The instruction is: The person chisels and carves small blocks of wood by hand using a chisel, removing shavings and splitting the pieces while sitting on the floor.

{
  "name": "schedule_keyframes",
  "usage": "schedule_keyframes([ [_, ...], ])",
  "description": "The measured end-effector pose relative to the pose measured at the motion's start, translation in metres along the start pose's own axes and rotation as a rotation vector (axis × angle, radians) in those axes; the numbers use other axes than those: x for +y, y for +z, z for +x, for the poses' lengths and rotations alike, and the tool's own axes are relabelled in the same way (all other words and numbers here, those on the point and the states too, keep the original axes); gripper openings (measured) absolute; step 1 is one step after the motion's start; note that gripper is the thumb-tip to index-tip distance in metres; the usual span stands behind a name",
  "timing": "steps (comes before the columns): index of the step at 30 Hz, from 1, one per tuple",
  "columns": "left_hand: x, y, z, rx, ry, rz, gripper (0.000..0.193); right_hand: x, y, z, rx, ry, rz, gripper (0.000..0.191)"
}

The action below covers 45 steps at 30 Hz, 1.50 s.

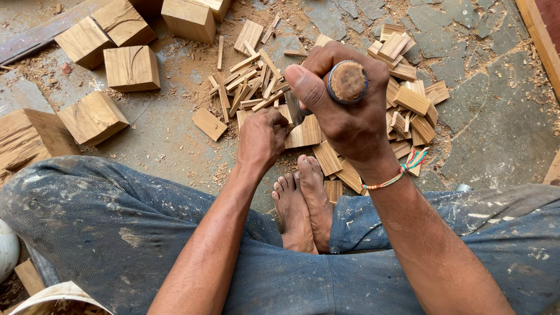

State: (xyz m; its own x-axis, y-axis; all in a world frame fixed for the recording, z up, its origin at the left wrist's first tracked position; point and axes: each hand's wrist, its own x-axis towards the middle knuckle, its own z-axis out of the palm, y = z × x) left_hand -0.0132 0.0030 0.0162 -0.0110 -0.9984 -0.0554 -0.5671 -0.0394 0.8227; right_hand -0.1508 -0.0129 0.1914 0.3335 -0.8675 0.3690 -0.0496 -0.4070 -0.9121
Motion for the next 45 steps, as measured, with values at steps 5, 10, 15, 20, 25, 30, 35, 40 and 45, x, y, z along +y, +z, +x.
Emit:
schedule_keyframes([
  [5,0.0053,-0.0052,-0.0016,-0.012,-0.023,0.023,0.014,0.0002,-0.001,0.0,0.063,0.006,0.019,0.025],
  [10,0.0075,-0.0068,-0.0015,0.01,-0.009,0.002,0.015,0.0031,-0.0037,-0.0029,0.072,0.009,0.019,0.027],
  [15,0.0067,-0.0071,-0.002,0.017,0.01,0.021,0.018,0.0059,-0.0052,-0.0048,0.07,-0.001,0.023,0.028],
  [20,0.0042,-0.0051,-0.0009,0.003,0.0,0.032,0.016,0.0061,-0.0043,-0.0067,0.073,0.0,0.009,0.028],
  [25,0.0016,-0.0009,-0.0006,-0.006,-0.015,0.019,0.016,0.0046,-0.0028,-0.0078,0.072,0.009,-0.02,0.028],
  [30,0.0001,0.0001,-0.0012,-0.002,-0.017,0.02,0.018,0.0033,-0.0024,-0.0076,0.08,0.003,-0.008,0.028],
  [35,-0.0005,0.0,-0.0001,-0.001,-0.009,0.033,0.018,0.003,-0.0012,-0.0074,0.087,0.016,0.008,0.027],
  [40,-0.0012,-0.0002,0.0006,-0.005,0.004,0.02,0.018,0.0026,-0.0004,-0.0088,0.077,-0.012,-0.048,0.028],
  [45,0.0012,-0.002,-0.0006,0.003,0.004,0.022,0.016,0.0041,-0.0013,-0.0073,0.082,-0.005,-0.035,0.03],
])
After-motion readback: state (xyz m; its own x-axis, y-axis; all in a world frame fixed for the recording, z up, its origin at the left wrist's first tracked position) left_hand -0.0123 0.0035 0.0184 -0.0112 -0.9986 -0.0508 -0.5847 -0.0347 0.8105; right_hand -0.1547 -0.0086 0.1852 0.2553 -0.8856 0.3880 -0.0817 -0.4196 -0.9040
